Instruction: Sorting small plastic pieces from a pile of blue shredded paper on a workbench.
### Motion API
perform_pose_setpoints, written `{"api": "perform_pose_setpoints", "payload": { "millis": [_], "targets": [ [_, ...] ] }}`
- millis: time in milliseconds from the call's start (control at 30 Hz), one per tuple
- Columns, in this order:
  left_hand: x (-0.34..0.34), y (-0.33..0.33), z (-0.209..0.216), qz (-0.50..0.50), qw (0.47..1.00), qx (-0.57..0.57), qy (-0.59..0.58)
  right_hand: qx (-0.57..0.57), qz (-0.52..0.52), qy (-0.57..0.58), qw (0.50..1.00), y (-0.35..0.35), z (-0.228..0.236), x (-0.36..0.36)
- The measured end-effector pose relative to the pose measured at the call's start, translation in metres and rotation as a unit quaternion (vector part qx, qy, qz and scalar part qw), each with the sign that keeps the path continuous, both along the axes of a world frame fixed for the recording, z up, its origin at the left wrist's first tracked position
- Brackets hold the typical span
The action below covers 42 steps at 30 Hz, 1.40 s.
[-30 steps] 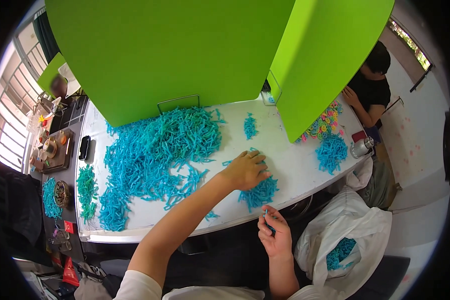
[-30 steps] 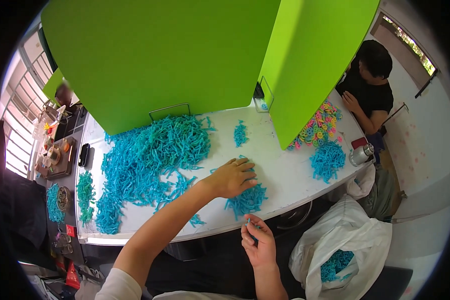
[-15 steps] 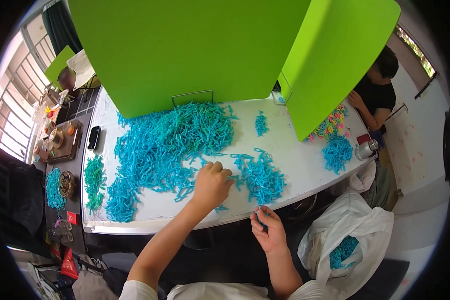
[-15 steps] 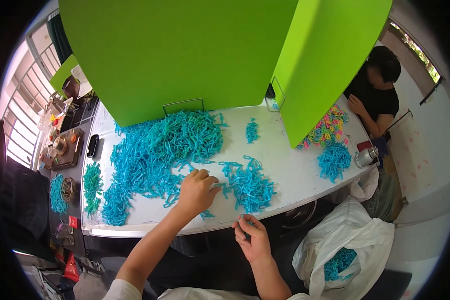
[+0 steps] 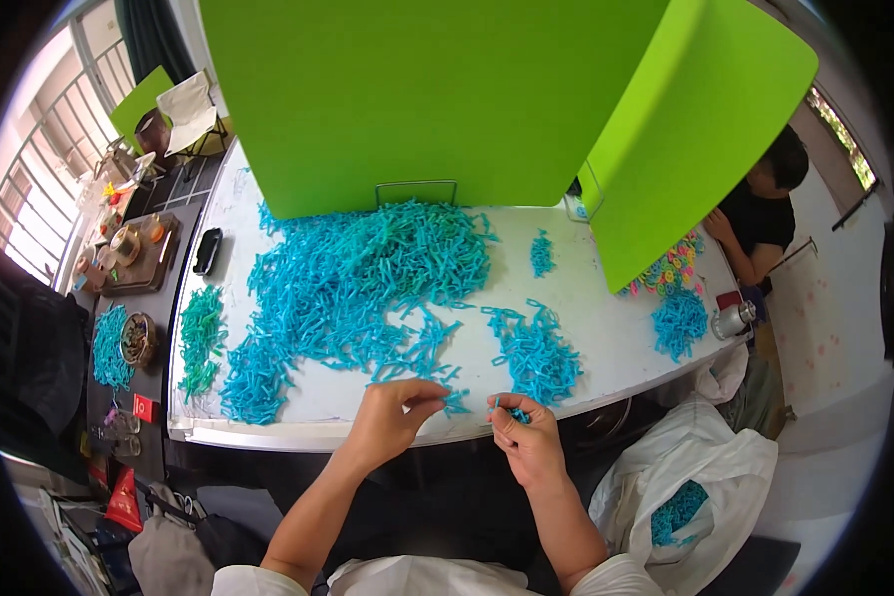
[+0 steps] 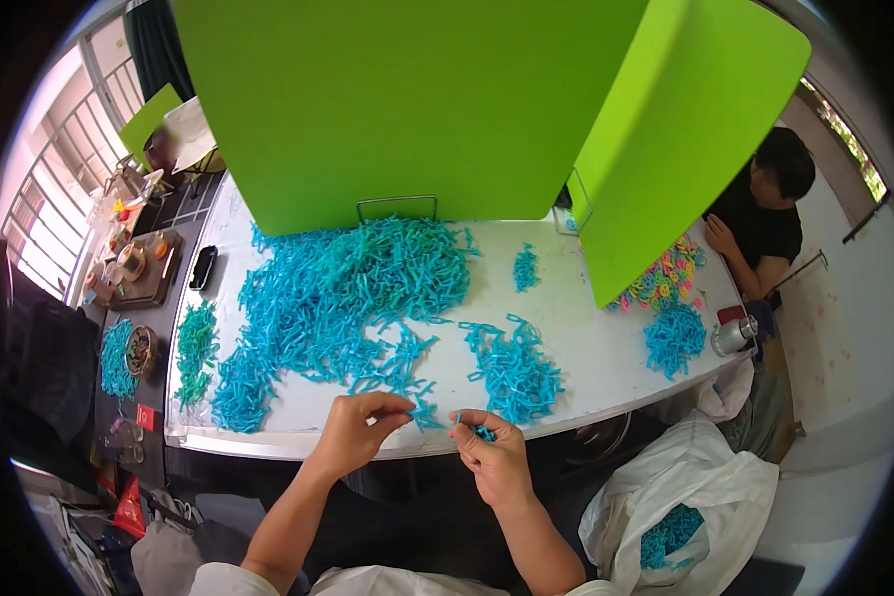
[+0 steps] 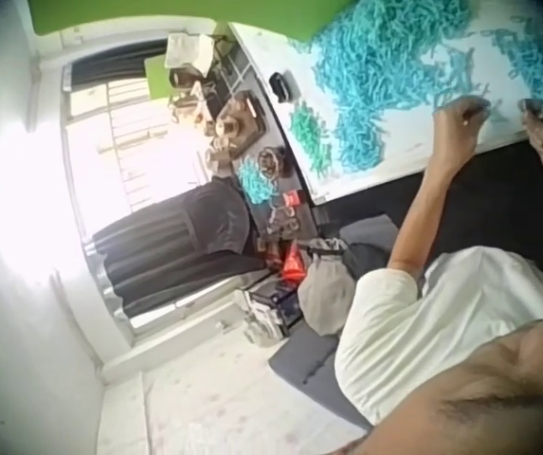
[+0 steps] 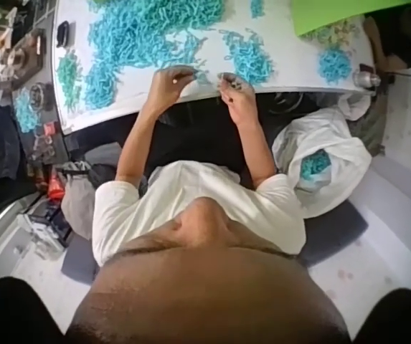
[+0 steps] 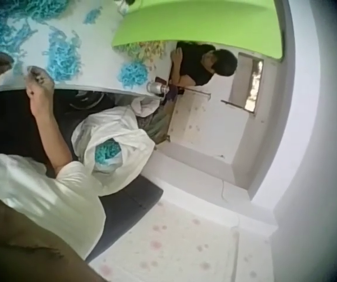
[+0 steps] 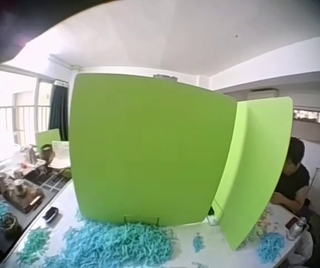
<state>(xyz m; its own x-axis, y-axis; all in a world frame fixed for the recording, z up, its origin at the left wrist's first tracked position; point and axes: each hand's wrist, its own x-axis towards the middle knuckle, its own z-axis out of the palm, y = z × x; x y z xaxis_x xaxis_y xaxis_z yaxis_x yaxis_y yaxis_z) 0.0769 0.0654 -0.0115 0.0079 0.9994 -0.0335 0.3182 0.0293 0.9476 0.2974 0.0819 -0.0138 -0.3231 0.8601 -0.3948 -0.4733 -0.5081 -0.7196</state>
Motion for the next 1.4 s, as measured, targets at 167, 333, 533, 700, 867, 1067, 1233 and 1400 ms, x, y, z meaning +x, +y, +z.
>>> {"api": "perform_pose_setpoints", "payload": {
  "millis": [167, 333, 533, 700, 867, 1067, 1233, 1400],
  "targets": [
    [-0.016, -0.035, -0.003, 0.041, 0.994, -0.020, -0.099, 0.028, 0.070, -0.025, 0.997, -0.002, 0.003, -0.023],
    [-0.023, -0.049, -0.019, 0.026, 0.946, -0.102, -0.308, 0.091, 0.145, -0.048, 0.984, -0.011, 0.004, -0.039],
    [-0.009, -0.050, -0.022, 0.004, 0.888, -0.048, -0.458, 0.068, 0.148, -0.001, 0.987, -0.019, -0.002, -0.045],
    [-0.014, -0.053, -0.033, -0.011, 0.894, -0.097, -0.437, 0.113, 0.140, -0.042, 0.983, -0.018, -0.005, -0.041],
    [-0.008, -0.054, -0.037, 0.011, 0.884, -0.101, -0.456, 0.136, 0.147, -0.047, 0.979, -0.019, -0.007, -0.042],
    [-0.010, -0.055, -0.038, -0.001, 0.880, -0.108, -0.463, 0.144, 0.155, -0.056, 0.976, -0.019, -0.012, -0.041],
    [-0.011, -0.055, -0.037, -0.011, 0.877, -0.120, -0.465, 0.158, 0.191, -0.108, 0.963, -0.009, -0.003, -0.035],
    [-0.007, -0.059, -0.031, -0.005, 0.919, -0.119, -0.377, 0.227, 0.325, -0.184, 0.899, 0.013, 0.014, -0.034]
  ]
}}
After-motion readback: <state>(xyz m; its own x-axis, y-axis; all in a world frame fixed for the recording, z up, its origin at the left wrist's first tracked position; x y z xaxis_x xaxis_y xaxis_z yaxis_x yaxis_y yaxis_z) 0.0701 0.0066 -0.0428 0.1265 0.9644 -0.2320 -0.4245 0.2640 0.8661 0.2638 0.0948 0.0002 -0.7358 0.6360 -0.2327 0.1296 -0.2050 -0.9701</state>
